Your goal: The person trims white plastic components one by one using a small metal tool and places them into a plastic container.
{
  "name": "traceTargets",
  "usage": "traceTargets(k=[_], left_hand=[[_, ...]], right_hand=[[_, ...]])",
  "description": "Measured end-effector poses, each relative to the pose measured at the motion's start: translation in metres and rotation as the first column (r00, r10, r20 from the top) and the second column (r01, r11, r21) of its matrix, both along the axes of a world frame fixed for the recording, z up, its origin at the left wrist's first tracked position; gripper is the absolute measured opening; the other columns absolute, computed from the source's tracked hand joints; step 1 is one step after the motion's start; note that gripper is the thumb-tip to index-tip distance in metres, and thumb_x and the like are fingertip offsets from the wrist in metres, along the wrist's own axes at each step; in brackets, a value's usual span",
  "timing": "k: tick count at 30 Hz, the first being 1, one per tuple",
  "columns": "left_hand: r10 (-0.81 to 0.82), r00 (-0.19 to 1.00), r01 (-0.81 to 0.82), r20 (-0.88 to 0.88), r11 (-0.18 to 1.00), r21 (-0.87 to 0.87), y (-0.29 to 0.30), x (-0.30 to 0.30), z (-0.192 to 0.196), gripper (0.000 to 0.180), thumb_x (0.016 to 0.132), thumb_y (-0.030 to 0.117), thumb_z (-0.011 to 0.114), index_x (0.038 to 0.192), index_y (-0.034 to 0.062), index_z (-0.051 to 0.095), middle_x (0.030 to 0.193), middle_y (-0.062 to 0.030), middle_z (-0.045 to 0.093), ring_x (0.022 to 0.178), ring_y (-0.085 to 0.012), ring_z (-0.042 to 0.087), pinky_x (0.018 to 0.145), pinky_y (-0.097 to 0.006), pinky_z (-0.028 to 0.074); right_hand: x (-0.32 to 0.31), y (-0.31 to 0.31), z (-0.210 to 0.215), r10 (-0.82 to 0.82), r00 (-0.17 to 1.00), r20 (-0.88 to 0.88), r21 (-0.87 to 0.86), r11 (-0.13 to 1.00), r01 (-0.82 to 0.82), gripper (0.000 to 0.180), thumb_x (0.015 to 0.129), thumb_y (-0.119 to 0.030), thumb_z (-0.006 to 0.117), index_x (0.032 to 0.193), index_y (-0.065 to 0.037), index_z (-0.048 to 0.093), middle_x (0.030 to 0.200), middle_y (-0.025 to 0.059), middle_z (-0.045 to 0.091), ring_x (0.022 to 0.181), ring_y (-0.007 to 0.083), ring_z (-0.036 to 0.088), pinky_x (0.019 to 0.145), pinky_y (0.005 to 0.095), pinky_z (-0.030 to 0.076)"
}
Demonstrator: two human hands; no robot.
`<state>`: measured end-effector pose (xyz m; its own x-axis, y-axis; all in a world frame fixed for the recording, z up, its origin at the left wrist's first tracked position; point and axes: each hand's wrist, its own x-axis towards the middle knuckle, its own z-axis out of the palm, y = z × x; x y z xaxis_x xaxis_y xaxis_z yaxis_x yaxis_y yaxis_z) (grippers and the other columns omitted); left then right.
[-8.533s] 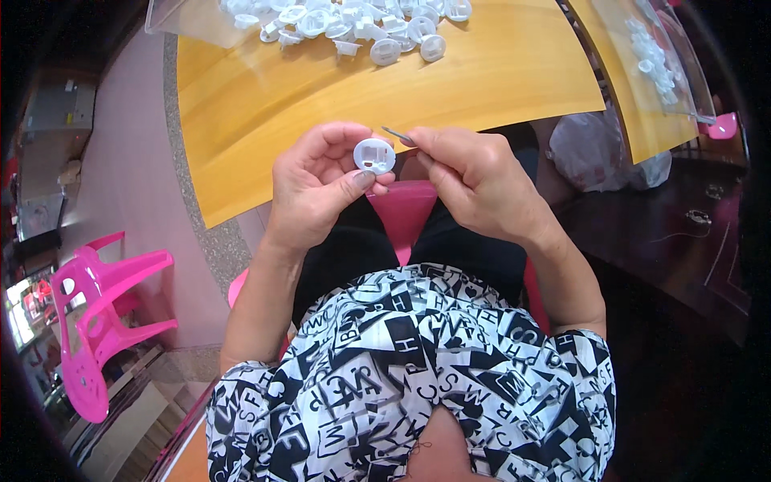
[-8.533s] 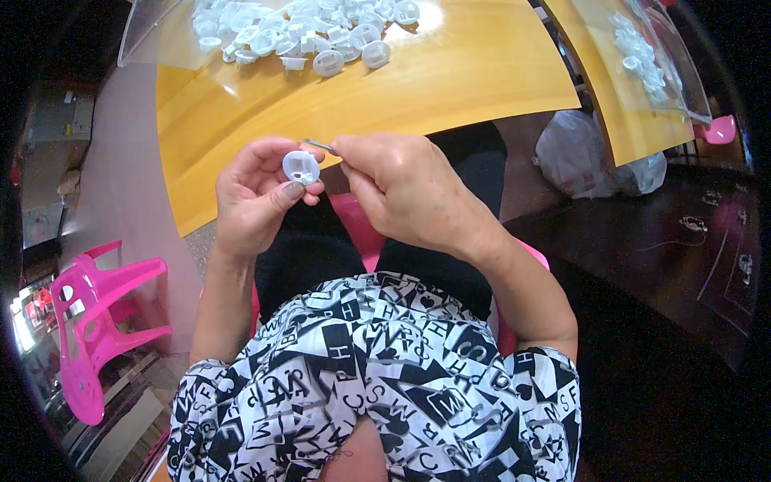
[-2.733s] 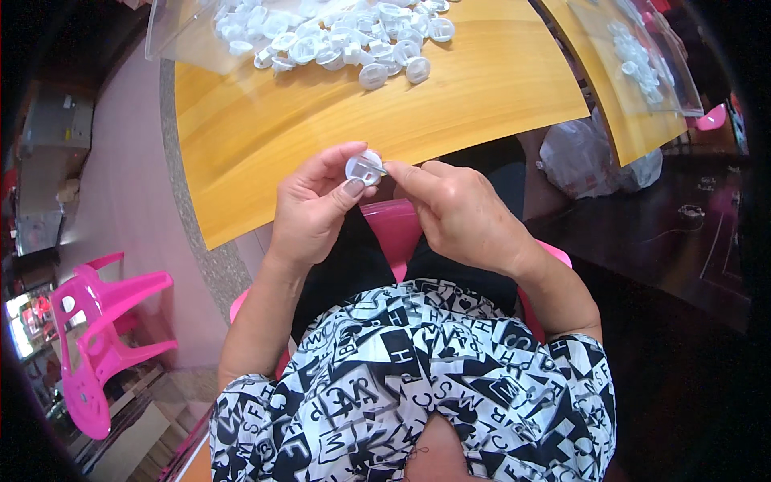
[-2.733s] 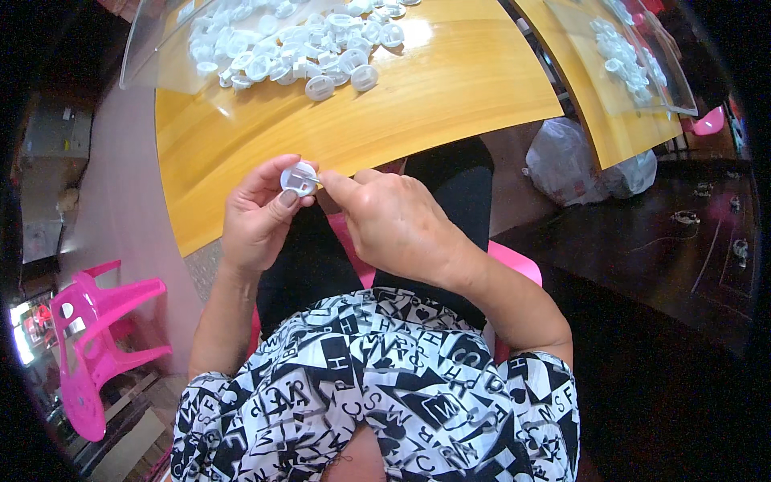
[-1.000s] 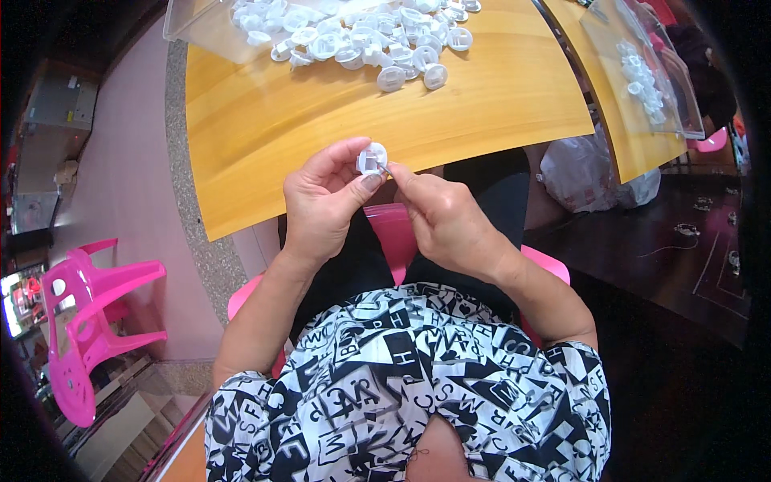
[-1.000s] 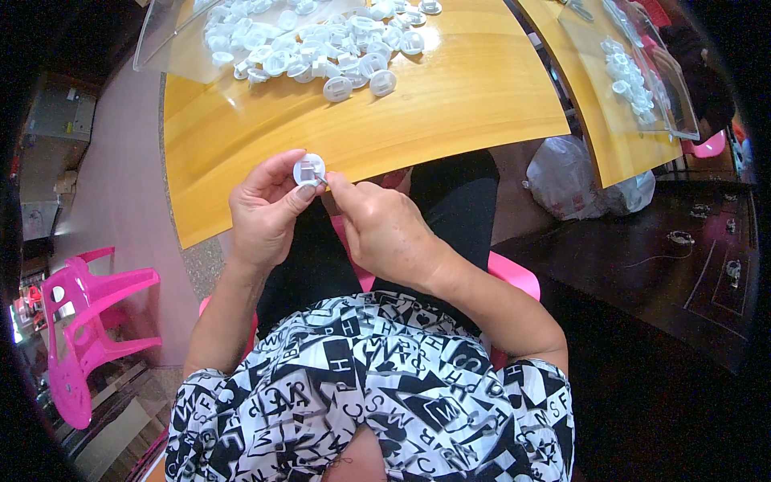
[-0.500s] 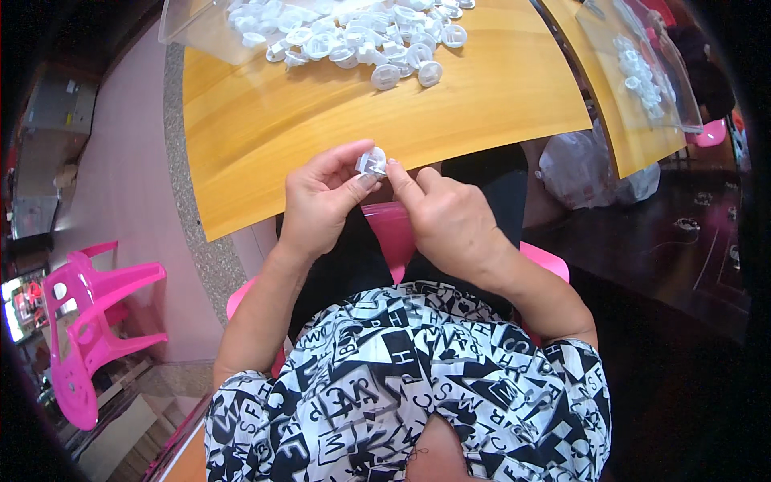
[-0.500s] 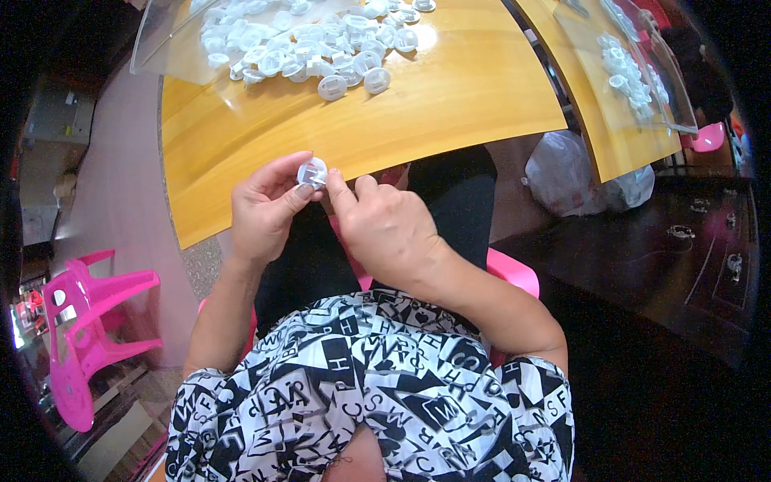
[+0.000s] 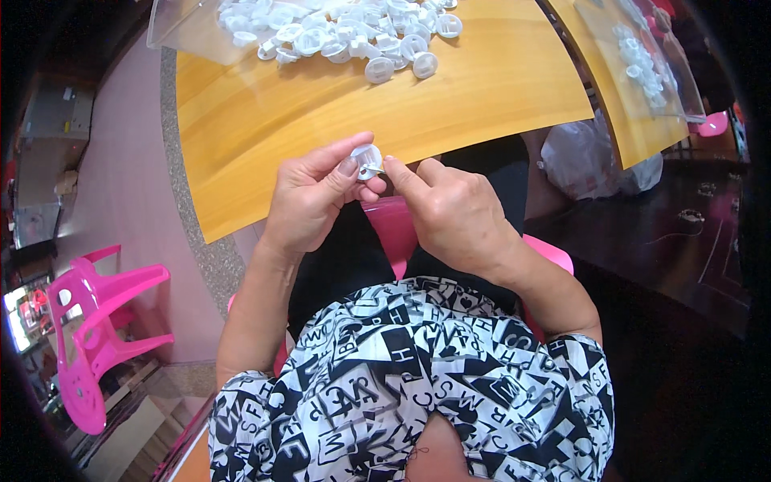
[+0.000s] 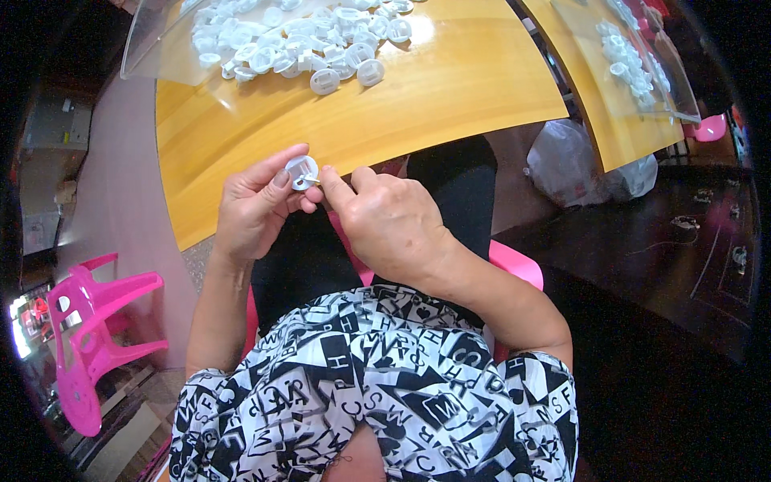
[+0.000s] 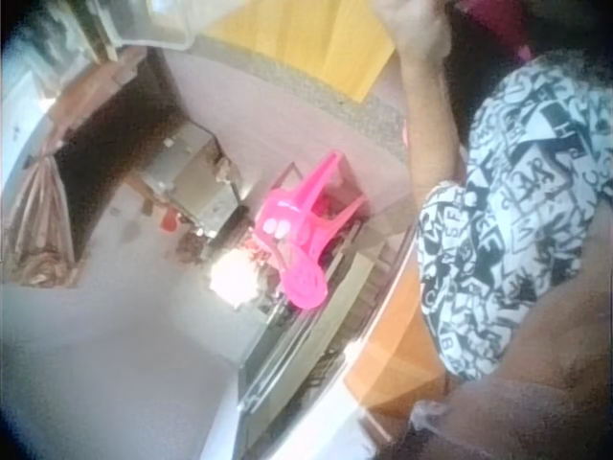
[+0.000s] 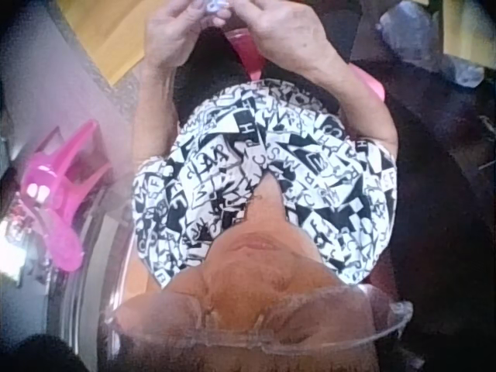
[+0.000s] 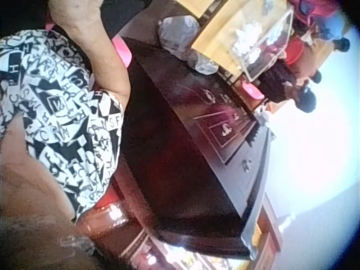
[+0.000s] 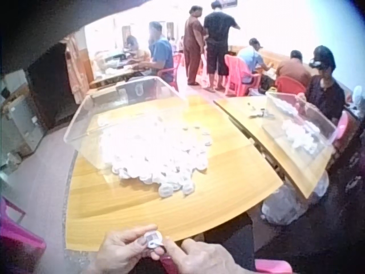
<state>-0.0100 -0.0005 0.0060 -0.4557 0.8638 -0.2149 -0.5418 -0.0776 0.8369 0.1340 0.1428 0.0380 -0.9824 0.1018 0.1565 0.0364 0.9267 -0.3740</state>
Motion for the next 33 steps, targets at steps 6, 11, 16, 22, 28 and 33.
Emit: traceTargets(k=[6,11,16,22,28,33], left_hand=[[-0.028,1.0,0.028,0.001,1.0,0.004,0.0,-0.001,-0.003,0.034,0.095,0.008,0.053,0.126,-0.0057,0.053,0.101,-0.0164,0.065,0.081,-0.0183,0.065,0.072,-0.028,0.056],[-0.053,0.999,0.053,-0.01,0.999,-0.002,-0.002,0.0,-0.005,0.032,0.094,0.005,0.055,0.123,-0.0066,0.055,0.101,-0.0162,0.064,0.08,-0.018,0.065,0.07,-0.027,0.056],[-0.101,0.957,0.067,-0.274,0.989,-0.13,0.002,0.005,-0.002,0.025,0.092,0.001,0.055,0.115,-0.0075,0.06,0.1,-0.013,0.061,0.078,-0.017,0.065,0.067,-0.025,0.055],[-0.188,0.808,0.112,-0.558,0.98,-0.167,0.003,0.014,0.002,0.024,0.091,-0.001,0.056,0.114,-0.0048,0.062,0.094,-0.0102,0.059,0.078,-0.0156,0.064,0.066,-0.025,0.054],[-0.177,0.947,0.143,-0.269,0.979,-0.143,0.001,0.01,0.001,0.031,0.091,-0.001,0.054,0.121,-0.0063,0.057,0.097,-0.0105,0.061,0.081,-0.0162,0.063,0.07,-0.026,0.053],[-0.145,0.989,0.145,0.006,0.989,-0.026,-0.005,0.002,0.007,0.045,0.086,-0.008,0.051,0.131,-0.0074,0.048,0.101,-0.0133,0.063,0.085,-0.016,0.063,0.077,-0.027,0.052]], right_hand=[[0.0,0.001,-0.002,0.016,1.0,0.007,0.011,1.0,-0.016,0.038,0.079,-0.011,0.059,0.114,0.002,0.056,0.075,0.0131,0.059,0.064,0.0269,0.065,0.052,0.0348,0.051],[-0.001,0.0,0.004,0.045,0.999,0.023,0.083,0.995,-0.047,0.02,0.079,-0.011,0.058,0.097,-0.001,0.058,0.071,0.0106,0.059,0.061,0.0244,0.066,0.05,0.033,0.051],[-0.001,0.004,0.011,0.085,0.976,0.199,0.084,0.991,-0.104,0.032,0.075,-0.006,0.059,0.106,-0.001,0.057,0.074,0.0112,0.059,0.066,0.0268,0.064,0.055,0.0355,0.051],[0.001,0.01,0.018,0.157,0.95,0.271,0.115,0.974,-0.194,0.019,0.077,-0.008,0.057,0.095,-0.002,0.056,0.074,0.0111,0.06,0.067,0.0268,0.065,0.058,0.0361,0.052],[0.007,0.009,0.016,0.126,0.969,0.212,0.118,0.981,-0.153,0.021,0.077,-0.008,0.058,0.097,-0.002,0.057,0.075,0.0115,0.06,0.067,0.0273,0.065,0.057,0.0364,0.052],[0.008,0.015,0.024,0.089,0.993,0.082,0.053,0.994,-0.094,0.029,0.075,-0.005,0.059,0.104,-0.001,0.057,0.076,0.0124,0.06,0.067,0.0291,0.064,0.056,0.0373,0.051]])
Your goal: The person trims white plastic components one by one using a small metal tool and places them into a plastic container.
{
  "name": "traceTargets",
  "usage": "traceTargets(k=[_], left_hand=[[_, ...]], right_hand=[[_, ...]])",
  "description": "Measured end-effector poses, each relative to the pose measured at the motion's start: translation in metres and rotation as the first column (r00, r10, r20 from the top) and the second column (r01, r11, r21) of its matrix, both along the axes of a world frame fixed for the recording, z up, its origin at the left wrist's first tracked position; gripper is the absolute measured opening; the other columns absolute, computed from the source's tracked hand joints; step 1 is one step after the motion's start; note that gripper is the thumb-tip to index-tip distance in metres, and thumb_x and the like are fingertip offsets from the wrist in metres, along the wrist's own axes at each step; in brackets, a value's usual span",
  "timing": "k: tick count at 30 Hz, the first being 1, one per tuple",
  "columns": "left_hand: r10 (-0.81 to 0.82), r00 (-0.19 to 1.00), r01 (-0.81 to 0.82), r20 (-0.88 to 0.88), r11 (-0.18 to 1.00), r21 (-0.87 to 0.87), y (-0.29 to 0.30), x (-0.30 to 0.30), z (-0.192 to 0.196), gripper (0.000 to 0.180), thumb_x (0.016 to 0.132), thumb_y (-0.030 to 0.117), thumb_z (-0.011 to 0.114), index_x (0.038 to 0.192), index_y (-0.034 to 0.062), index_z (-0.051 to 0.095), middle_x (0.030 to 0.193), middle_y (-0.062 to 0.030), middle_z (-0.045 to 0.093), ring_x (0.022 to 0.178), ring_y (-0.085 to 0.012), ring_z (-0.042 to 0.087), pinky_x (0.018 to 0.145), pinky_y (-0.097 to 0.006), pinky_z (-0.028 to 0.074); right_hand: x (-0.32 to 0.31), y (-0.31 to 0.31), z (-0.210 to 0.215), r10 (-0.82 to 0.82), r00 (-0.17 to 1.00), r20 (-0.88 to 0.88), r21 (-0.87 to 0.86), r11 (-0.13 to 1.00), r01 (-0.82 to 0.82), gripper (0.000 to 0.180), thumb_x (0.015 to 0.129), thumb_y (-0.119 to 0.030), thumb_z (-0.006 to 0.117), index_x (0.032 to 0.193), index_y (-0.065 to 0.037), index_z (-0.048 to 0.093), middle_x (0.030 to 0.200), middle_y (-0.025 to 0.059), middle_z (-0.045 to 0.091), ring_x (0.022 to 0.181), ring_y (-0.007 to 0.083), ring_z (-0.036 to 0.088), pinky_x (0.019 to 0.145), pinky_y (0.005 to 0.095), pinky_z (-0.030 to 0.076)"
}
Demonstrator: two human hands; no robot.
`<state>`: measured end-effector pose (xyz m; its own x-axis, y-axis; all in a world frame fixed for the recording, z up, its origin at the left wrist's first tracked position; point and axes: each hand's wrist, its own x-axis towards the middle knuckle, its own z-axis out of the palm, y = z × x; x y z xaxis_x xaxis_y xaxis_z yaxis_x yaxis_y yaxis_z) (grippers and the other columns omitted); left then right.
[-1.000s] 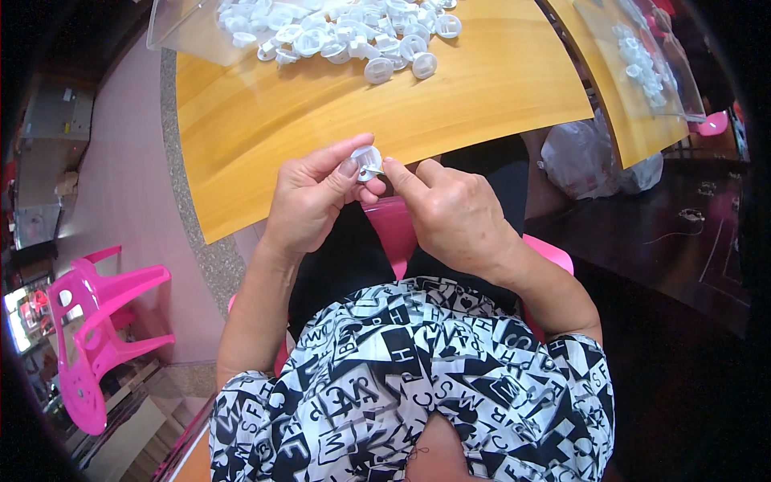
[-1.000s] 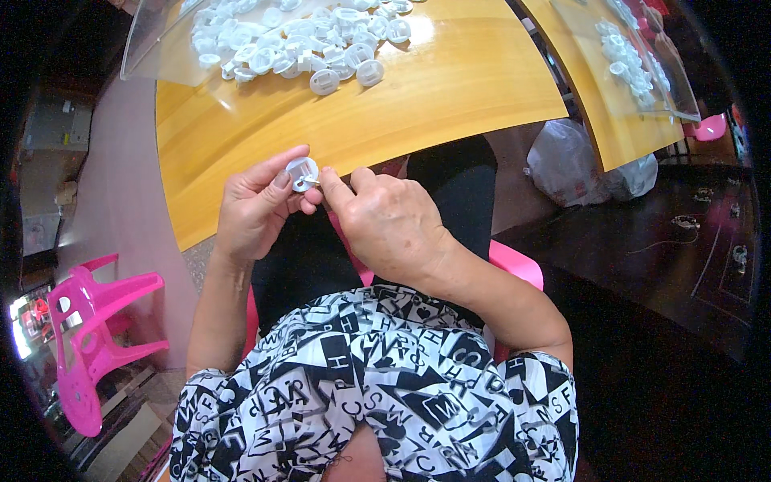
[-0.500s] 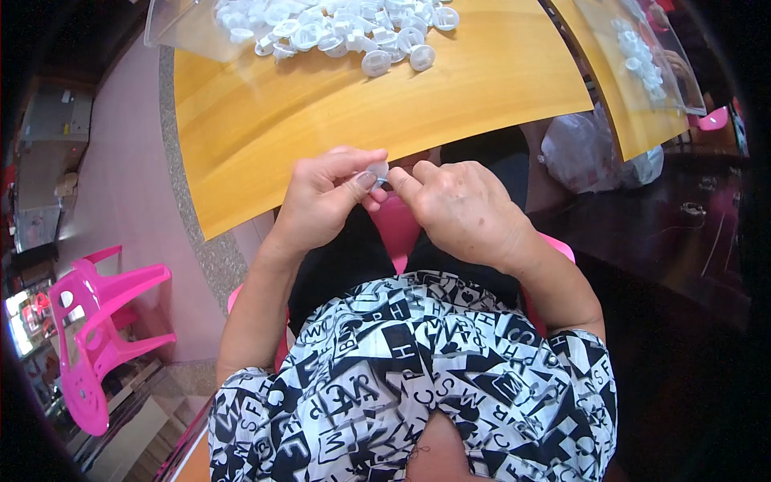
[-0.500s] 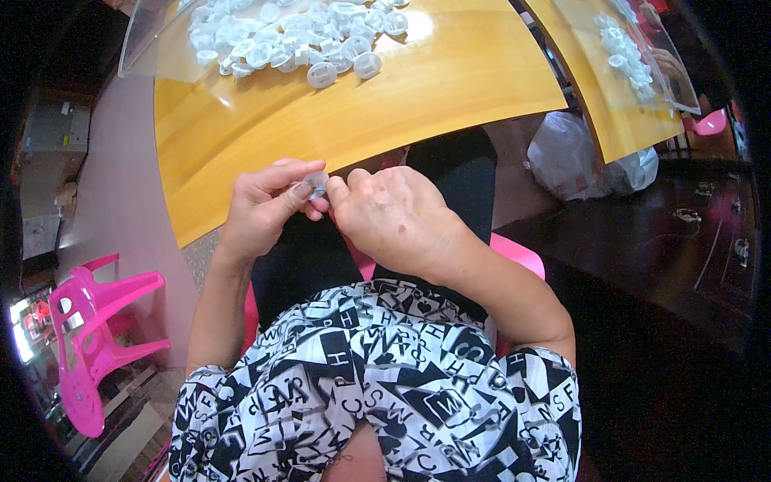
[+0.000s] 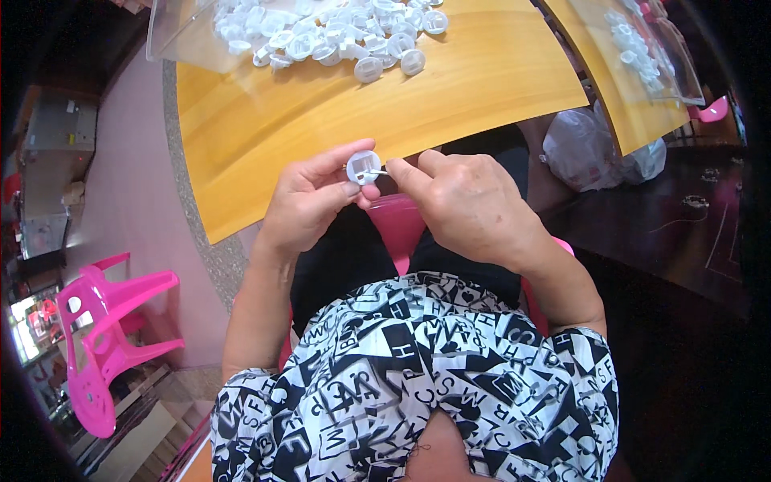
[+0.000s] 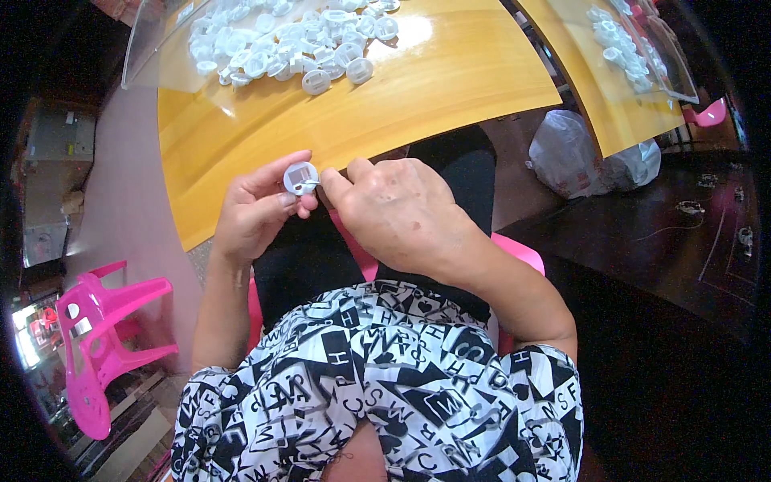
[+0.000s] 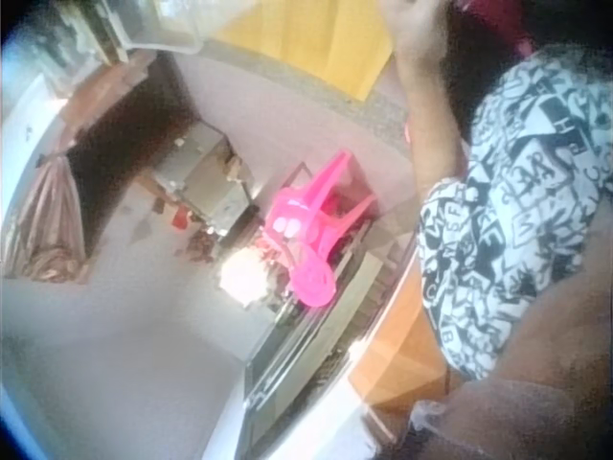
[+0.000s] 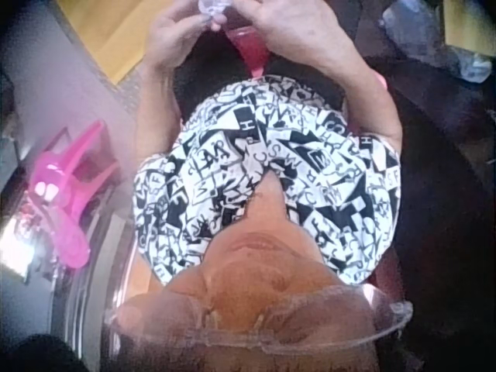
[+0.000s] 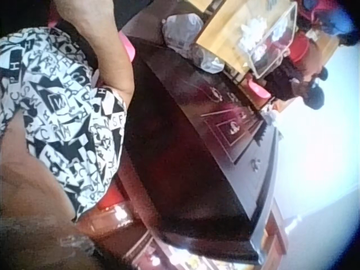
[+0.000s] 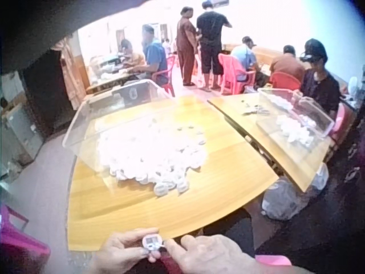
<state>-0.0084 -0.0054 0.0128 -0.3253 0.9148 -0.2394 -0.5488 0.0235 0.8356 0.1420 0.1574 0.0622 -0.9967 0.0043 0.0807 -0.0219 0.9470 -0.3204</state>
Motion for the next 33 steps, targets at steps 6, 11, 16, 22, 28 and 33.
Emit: traceTargets(k=[6,11,16,22,28,33], left_hand=[[-0.028,0.997,0.031,-0.076,0.999,0.045,0.0,-0.001,-0.001,0.045,0.086,-0.006,0.055,0.131,-0.0066,0.049,0.098,-0.012,0.064,0.085,-0.015,0.062,0.076,-0.026,0.051],[-0.023,0.987,0.031,-0.159,0.999,0.044,0.0,-0.001,-0.003,0.044,0.086,-0.007,0.056,0.129,-0.0051,0.051,0.103,-0.0113,0.061,0.085,-0.0144,0.062,0.074,-0.025,0.052],[-0.037,0.965,0.045,-0.259,0.999,0.024,0.002,0.001,-0.002,0.043,0.086,-0.009,0.054,0.128,-0.003,0.053,0.105,-0.0102,0.057,0.086,-0.0141,0.061,0.074,-0.024,0.052],[-0.062,0.931,0.079,-0.36,0.996,0.031,0.004,0.006,-0.006,0.042,0.085,-0.011,0.052,0.126,-0.0029,0.055,0.103,-0.0105,0.057,0.085,-0.014,0.061,0.072,-0.025,0.052],[-0.079,0.915,0.085,-0.397,0.996,-0.002,0.006,0.017,-0.01,0.039,0.084,-0.014,0.049,0.122,-0.0051,0.057,0.099,-0.0102,0.057,0.083,-0.014,0.061,0.071,-0.024,0.052],[-0.082,0.921,0.083,-0.382,0.996,-0.014,0.006,0.02,-0.01,0.039,0.084,-0.013,0.048,0.122,-0.0056,0.056,0.1,-0.0102,0.057,0.082,-0.0145,0.062,0.07,-0.025,0.053]], right_hand=[[0.001,0.0,0.002,-0.026,0.999,-0.033,-0.028,0.999,0.025,0.033,0.075,-0.005,0.059,0.108,-0.001,0.056,0.077,0.0129,0.059,0.066,0.0297,0.064,0.055,0.0369,0.051],[0.001,-0.004,0.002,-0.016,1.0,-0.016,0.047,0.999,0.017,0.031,0.076,-0.007,0.059,0.106,-0.001,0.056,0.075,0.0111,0.057,0.065,0.0268,0.064,0.054,0.035,0.051],[0.0,-0.007,-0.004,-0.01,1.0,0.015,0.06,0.998,0.009,0.029,0.077,-0.008,0.059,0.104,-0.001,0.056,0.075,0.0104,0.057,0.065,0.0258,0.064,0.055,0.0347,0.051],[0.001,-0.008,-0.005,0.016,0.998,0.054,0.087,0.996,-0.021,0.019,0.078,-0.01,0.059,0.095,-0.002,0.056,0.073,0.0097,0.058,0.065,0.0249,0.064,0.054,0.0345,0.051],[0.007,-0.013,-0.001,0.045,0.994,0.095,0.145,0.988,-0.059,0.014,0.079,-0.011,0.058,0.088,-0.001,0.055,0.069,0.01,0.058,0.061,0.0244,0.064,0.052,0.0337,0.05],[0.009,-0.011,0.005,0.056,0.989,0.137,0.109,0.992,-0.071,0.014,0.079,-0.012,0.058,0.088,-0.002,0.054,0.071,0.0106,0.059,0.062,0.0247,0.064,0.052,0.0348,0.05]])
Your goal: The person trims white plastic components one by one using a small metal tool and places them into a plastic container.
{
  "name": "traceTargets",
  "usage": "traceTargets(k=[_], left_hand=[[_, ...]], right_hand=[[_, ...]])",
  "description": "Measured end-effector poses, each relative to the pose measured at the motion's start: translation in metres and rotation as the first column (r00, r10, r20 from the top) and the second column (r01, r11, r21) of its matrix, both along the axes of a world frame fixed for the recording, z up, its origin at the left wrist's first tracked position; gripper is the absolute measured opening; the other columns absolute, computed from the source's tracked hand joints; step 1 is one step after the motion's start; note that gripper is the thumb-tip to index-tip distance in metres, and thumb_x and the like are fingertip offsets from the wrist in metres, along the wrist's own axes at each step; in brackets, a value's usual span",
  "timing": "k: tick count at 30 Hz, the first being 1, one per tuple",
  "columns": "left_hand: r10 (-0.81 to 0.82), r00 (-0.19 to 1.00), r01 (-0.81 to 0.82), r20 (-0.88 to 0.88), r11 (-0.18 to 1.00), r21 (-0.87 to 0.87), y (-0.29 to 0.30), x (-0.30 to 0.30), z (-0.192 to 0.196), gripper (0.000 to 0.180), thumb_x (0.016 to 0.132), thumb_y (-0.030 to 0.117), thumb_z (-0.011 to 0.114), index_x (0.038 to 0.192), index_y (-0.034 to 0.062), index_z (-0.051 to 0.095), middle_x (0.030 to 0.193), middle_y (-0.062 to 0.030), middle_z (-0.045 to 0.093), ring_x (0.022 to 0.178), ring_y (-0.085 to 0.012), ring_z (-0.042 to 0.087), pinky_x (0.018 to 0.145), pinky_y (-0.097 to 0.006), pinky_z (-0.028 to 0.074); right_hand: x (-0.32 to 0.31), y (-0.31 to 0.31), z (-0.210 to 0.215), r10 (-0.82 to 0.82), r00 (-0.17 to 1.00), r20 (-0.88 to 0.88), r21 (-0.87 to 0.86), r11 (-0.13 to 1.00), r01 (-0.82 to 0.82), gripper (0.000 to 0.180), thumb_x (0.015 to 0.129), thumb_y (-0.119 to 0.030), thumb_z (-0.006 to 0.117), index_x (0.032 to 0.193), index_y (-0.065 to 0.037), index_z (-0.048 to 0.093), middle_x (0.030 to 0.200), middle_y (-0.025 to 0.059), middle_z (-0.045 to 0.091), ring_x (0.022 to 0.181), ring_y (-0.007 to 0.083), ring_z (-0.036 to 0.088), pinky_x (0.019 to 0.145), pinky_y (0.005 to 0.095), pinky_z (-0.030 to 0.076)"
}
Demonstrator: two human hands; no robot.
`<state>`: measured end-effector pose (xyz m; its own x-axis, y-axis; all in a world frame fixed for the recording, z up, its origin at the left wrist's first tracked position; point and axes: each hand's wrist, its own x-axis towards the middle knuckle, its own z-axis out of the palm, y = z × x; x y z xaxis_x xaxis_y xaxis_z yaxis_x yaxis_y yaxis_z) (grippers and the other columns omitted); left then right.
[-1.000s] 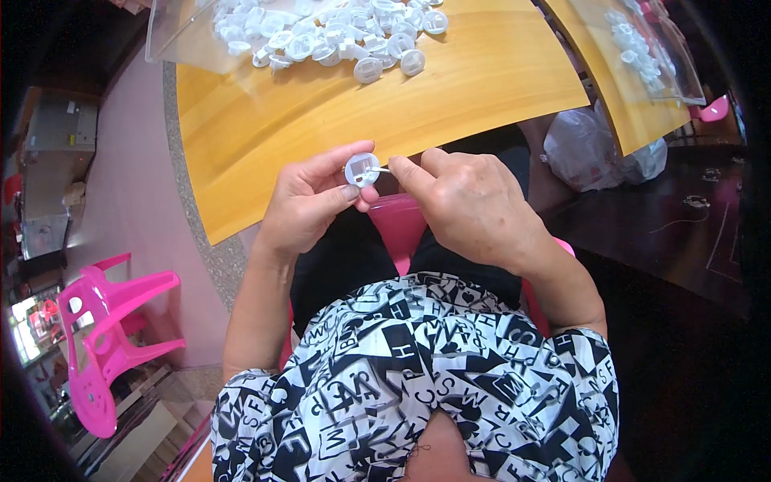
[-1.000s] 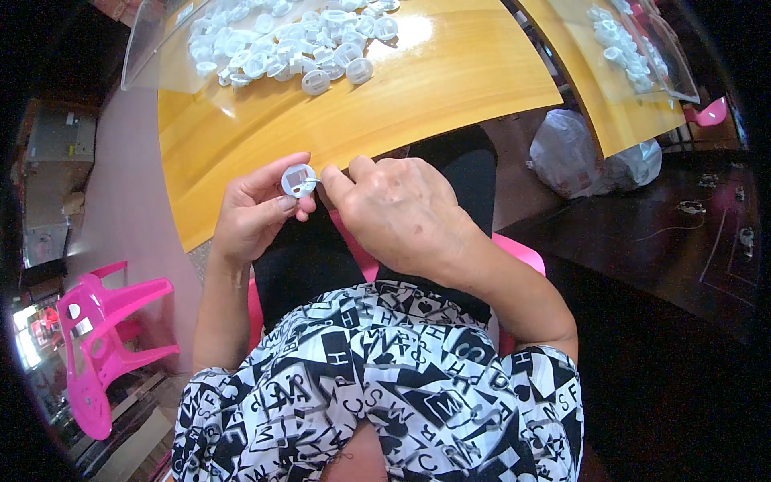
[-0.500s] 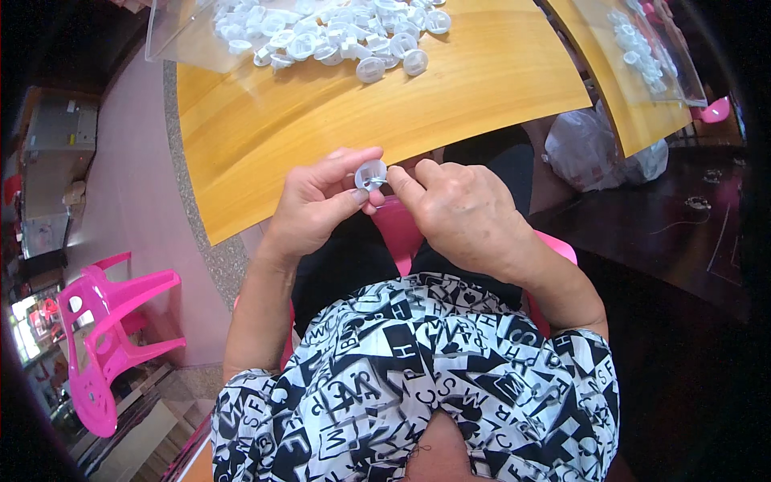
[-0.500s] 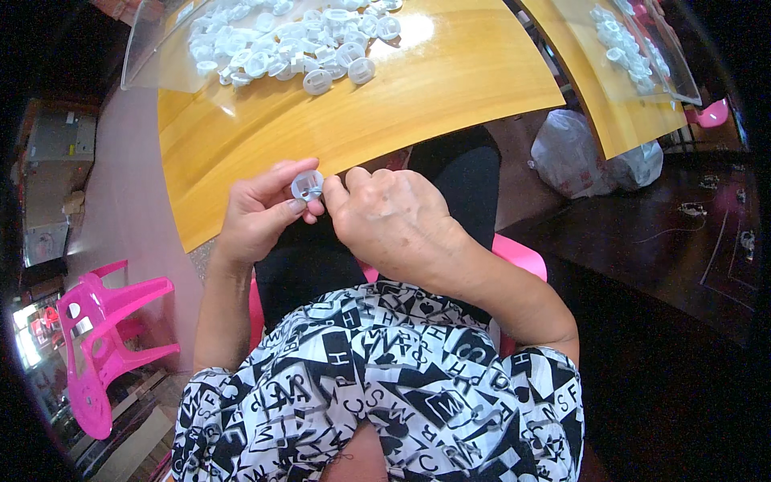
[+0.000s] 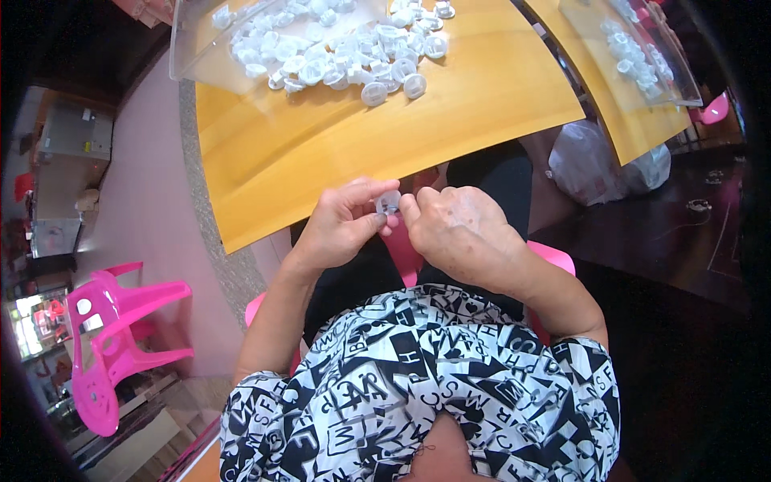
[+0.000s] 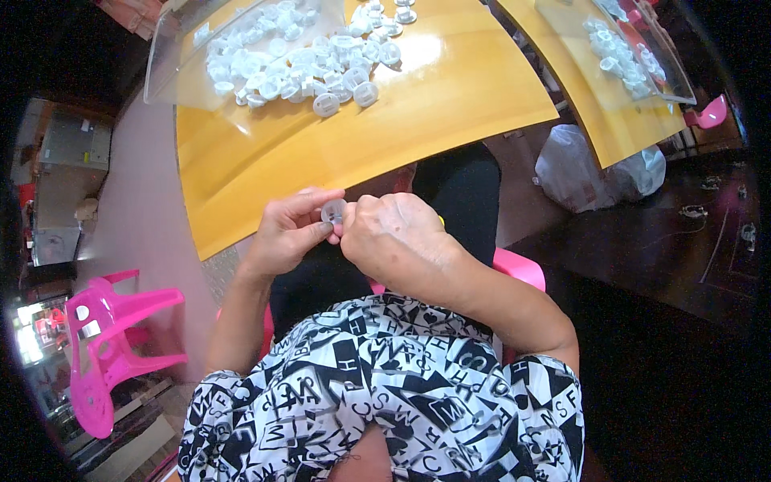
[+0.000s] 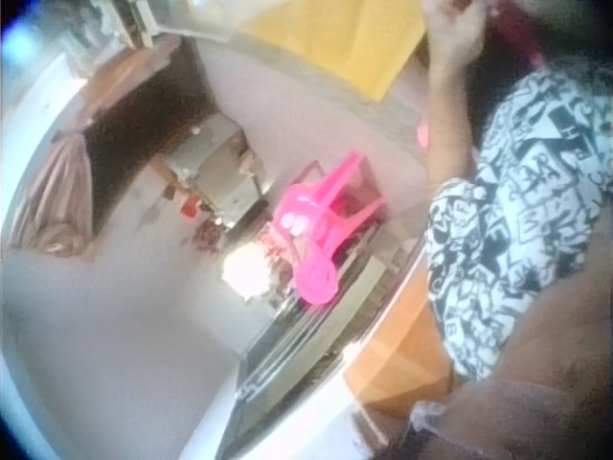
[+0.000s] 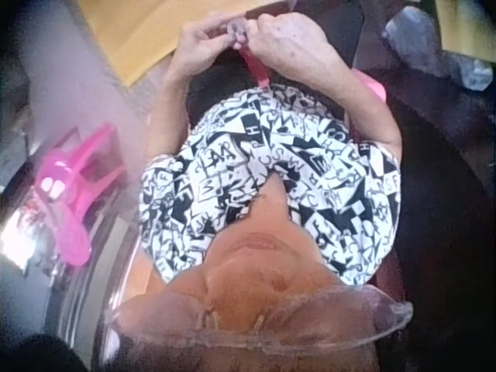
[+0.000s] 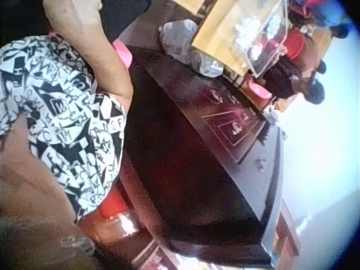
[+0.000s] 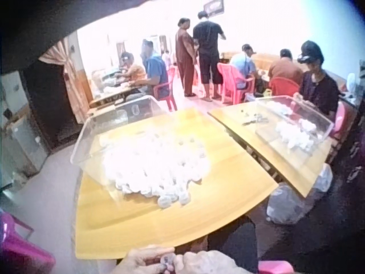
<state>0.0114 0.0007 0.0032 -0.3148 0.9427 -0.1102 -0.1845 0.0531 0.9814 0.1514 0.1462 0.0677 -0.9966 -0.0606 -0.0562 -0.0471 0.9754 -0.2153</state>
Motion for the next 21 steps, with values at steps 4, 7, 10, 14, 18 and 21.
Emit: traceTargets(k=[4,7,10,14,18,21], left_hand=[[0.145,0.989,-0.145,-0.007,0.988,-0.058,-0.002,-0.001,0.014,0.038,0.086,-0.01,0.051,0.124,-0.0036,0.054,0.102,-0.0108,0.061,0.085,-0.015,0.063,0.07,-0.026,0.054],[0.387,0.903,-0.374,-0.187,0.922,0.101,0.003,-0.016,0.042,0.034,0.087,-0.004,0.056,0.121,-0.0022,0.055,0.099,-0.0087,0.064,0.087,-0.0139,0.063,0.075,-0.027,0.053],[0.66,0.551,-0.457,-0.511,0.75,0.477,0.022,-0.073,0.077,0.03,0.087,-0.001,0.059,0.117,-0.0021,0.056,0.098,-0.0067,0.063,0.085,-0.0121,0.061,0.077,-0.025,0.05],[0.751,0.283,-0.486,-0.596,0.648,0.586,0.052,-0.167,0.136,0.034,0.086,0.006,0.063,0.118,-0.0038,0.057,0.102,-0.01,0.065,0.095,-0.0146,0.062,0.085,-0.026,0.048],[0.529,-0.268,-0.393,-0.805,0.703,0.593,0.063,-0.211,0.117,0.05,0.076,0.015,0.071,0.121,0.0005,0.057,0.118,-0.0194,0.059,0.113,-0.031,0.055,0.1,-0.039,0.039],[0.576,-0.313,-0.242,-0.755,0.72,0.65,0.068,-0.157,0.085,0.044,0.068,0.005,0.069,0.111,0.0035,0.062,0.11,-0.0174,0.058,0.109,-0.0332,0.053,0.096,-0.04,0.041]], right_hand=[[-0.002,0.004,-0.006,-0.027,0.996,-0.087,-0.024,0.999,0.025,0.019,0.079,-0.011,0.058,0.095,-0.002,0.055,0.072,0.011,0.059,0.063,0.0261,0.064,0.054,0.0362,0.051],[-0.006,0.011,0.001,-0.151,0.961,-0.233,-0.162,0.98,0.115,0.017,0.08,-0.012,0.059,0.093,0.0,0.055,0.073,0.0154,0.06,0.064,0.0317,0.066,0.055,0.038,0.054],[-0.008,0.019,-0.009,-0.172,0.964,-0.203,-0.148,0.978,0.144,0.017,0.08,-0.011,0.059,0.092,0.0,0.055,0.073,0.0163,0.061,0.066,0.0328,0.066,0.057,0.0384,0.054],[-0.012,0.019,-0.014,-0.182,0.967,-0.178,-0.173,0.973,0.151,0.017,0.081,-0.011,0.059,0.093,0.001,0.055,0.074,0.0174,0.061,0.067,0.0338,0.067,0.058,0.0397,0.055],[-0.014,0.021,-0.028,-0.178,0.955,-0.238,-0.183,0.974,0.136,0.014,0.08,-0.009,0.059,0.092,0.0,0.056,0.068,0.0165,0.058,0.061,0.0334,0.064,0.053,0.0403,0.052],[-0.015,0.025,-0.031,-0.208,0.933,-0.294,-0.22,0.965,0.145,0.011,0.08,-0.006,0.058,0.09,-0.001,0.056,0.063,0.0144,0.055,0.055,0.0326,0.061,0.048,0.0403,0.049]])
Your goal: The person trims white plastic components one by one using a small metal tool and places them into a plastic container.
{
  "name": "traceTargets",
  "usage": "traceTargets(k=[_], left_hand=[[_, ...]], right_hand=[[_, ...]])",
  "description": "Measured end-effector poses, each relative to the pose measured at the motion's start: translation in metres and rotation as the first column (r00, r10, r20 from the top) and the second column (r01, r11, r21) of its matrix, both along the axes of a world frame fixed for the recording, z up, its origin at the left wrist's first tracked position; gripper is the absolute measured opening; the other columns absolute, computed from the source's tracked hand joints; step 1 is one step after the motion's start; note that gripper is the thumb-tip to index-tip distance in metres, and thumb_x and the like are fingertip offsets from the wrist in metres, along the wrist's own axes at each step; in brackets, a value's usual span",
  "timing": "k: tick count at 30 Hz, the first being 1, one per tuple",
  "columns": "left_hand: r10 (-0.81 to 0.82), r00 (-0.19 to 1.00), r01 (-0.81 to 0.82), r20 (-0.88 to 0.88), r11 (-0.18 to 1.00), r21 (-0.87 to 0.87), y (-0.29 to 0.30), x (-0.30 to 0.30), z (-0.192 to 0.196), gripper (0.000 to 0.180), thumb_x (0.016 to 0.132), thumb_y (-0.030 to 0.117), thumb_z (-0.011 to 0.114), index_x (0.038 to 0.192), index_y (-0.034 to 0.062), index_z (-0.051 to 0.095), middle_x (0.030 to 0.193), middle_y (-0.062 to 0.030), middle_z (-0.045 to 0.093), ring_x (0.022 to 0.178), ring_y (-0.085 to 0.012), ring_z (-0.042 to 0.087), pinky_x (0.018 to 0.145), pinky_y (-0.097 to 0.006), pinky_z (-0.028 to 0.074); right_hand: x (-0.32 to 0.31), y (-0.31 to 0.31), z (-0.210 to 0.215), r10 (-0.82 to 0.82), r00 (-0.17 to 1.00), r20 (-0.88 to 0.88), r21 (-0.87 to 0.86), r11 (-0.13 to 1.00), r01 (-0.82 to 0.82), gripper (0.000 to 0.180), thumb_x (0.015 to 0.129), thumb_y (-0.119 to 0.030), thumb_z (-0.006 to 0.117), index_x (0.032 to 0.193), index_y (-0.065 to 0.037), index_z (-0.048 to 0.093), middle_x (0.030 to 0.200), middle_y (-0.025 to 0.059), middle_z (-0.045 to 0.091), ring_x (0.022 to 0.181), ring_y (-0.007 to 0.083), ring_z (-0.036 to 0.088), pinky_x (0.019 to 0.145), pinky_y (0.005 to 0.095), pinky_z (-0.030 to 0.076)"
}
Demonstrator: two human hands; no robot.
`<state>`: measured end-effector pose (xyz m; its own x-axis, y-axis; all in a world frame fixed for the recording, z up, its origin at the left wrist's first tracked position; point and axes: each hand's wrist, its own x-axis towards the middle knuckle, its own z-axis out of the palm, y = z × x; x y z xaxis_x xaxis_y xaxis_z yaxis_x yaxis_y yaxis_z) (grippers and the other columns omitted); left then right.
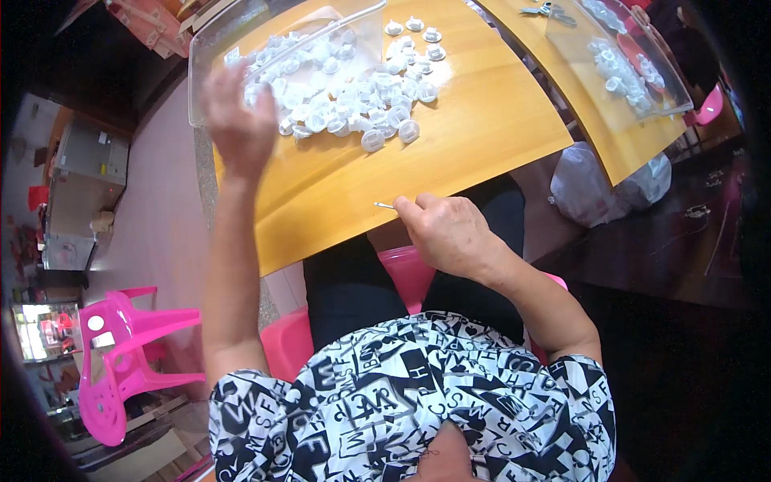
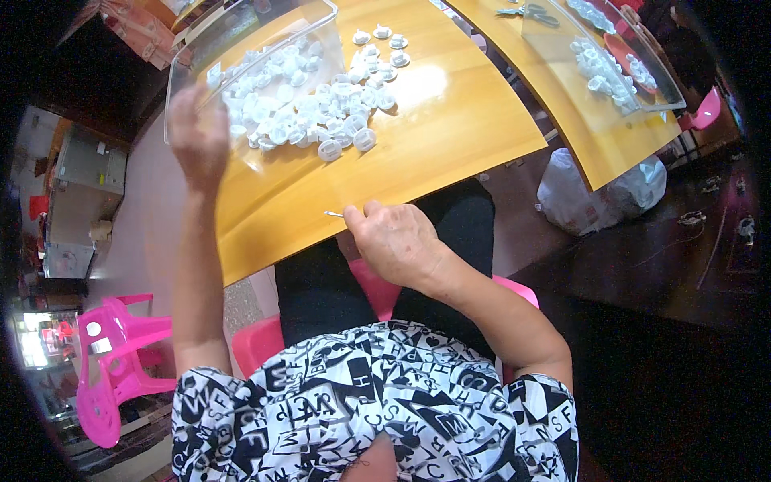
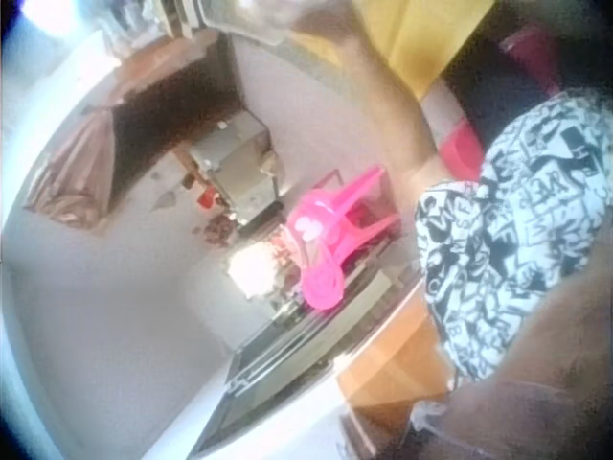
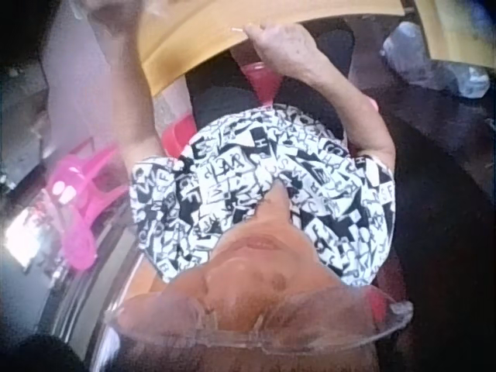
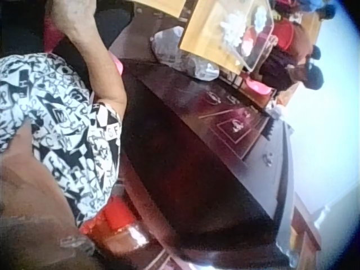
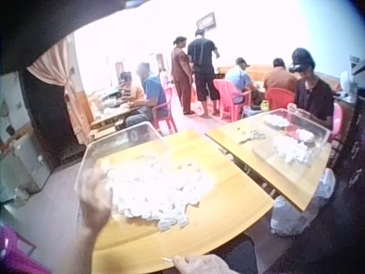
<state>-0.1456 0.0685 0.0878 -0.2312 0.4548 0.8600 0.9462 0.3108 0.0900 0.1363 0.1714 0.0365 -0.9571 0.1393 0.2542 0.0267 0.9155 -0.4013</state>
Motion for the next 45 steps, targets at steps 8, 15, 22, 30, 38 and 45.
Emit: traceTargets(k=[8,15,22,30,38,45], left_hand=[[0.065,0.994,-0.02,0.085,0.895,-0.445,0.007,0.023,-0.059,0.044,0.064,0.001,0.066,0.107,0.0083,0.067,0.092,-0.0124,0.055,0.088,-0.0291,0.052,0.078,-0.039,0.045],[-0.081,0.995,0.097,0.062,0.946,-0.31,0.003,0.011,-0.072,0.022,0.068,0.005,0.071,0.089,0.0109,0.071,0.089,-0.0092,0.057,0.089,-0.0288,0.053,0.076,-0.039,0.044],[-0.29,0.219,0.111,0.932,0.956,0.271,-0.021,0.049,-0.057,0.012,0.089,0.003,0.059,0.095,-0.0042,0.067,0.092,-0.0076,0.067,0.073,-0.014,0.061,0.069,-0.026,0.047],[-0.511,-0.582,0.1,0.632,0.727,0.68,-0.061,0.122,-0.047,0.025,0.092,0.007,0.054,0.112,-0.0068,0.059,0.1,-0.015,0.066,0.083,-0.0208,0.065,0.077,-0.032,0.052],[-0.467,-0.216,0.361,0.857,0.777,0.515,-0.061,0.158,-0.04,0.02,0.09,0.006,0.061,0.106,-0.0053,0.064,0.094,-0.0088,0.067,0.086,-0.0125,0.062,0.078,-0.025,0.049],[-0.567,-0.118,0.379,0.815,0.733,0.564,-0.062,0.173,-0.053,0.029,0.086,-0.002,0.064,0.114,-0.0052,0.06,0.103,-0.0087,0.062,0.092,-0.0137,0.06,0.079,-0.025,0.05]], right_hand=[[-0.004,-0.002,-0.005,0.019,1.0,0.01,0.001,1.0,-0.019,0.01,0.08,-0.006,0.058,0.088,-0.001,0.056,0.063,0.015,0.056,0.056,0.0333,0.061,0.049,0.0414,0.05],[-0.004,-0.003,0.004,0.033,0.984,0.173,-0.026,0.999,-0.029,0.017,0.078,-0.009,0.058,0.092,0.001,0.057,0.075,0.0201,0.062,0.069,0.0355,0.066,0.061,0.0417,0.055],[-0.006,-0.003,-0.006,0.039,0.999,0.015,-0.202,0.979,-0.035,0.013,0.082,-0.008,0.056,0.091,0.0,0.06,0.074,0.0194,0.064,0.07,0.0341,0.066,0.062,0.0416,0.054],[-0.005,-0.007,0.02,0.0,0.997,0.082,-0.945,0.317,0.078,0.021,0.092,-0.011,0.056,0.106,0.004,0.061,0.077,0.002,0.061,0.066,0.0069,0.057,0.06,0.022,0.048],[-0.004,-0.007,0.016,0.047,0.998,0.036,-0.994,0.1,0.031,0.016,0.09,-0.008,0.056,0.1,0.003,0.062,0.077,0.0023,0.062,0.067,0.0059,0.057,0.058,0.02,0.047],[-0.002,-0.014,0.014,-0.01,1.0,0.001,-0.96,0.279,0.004,0.015,0.091,-0.006,0.057,0.102,0.002,0.061,0.078,0.0001,0.063,0.062,0.0023,0.053,0.051,0.0161,0.041]])
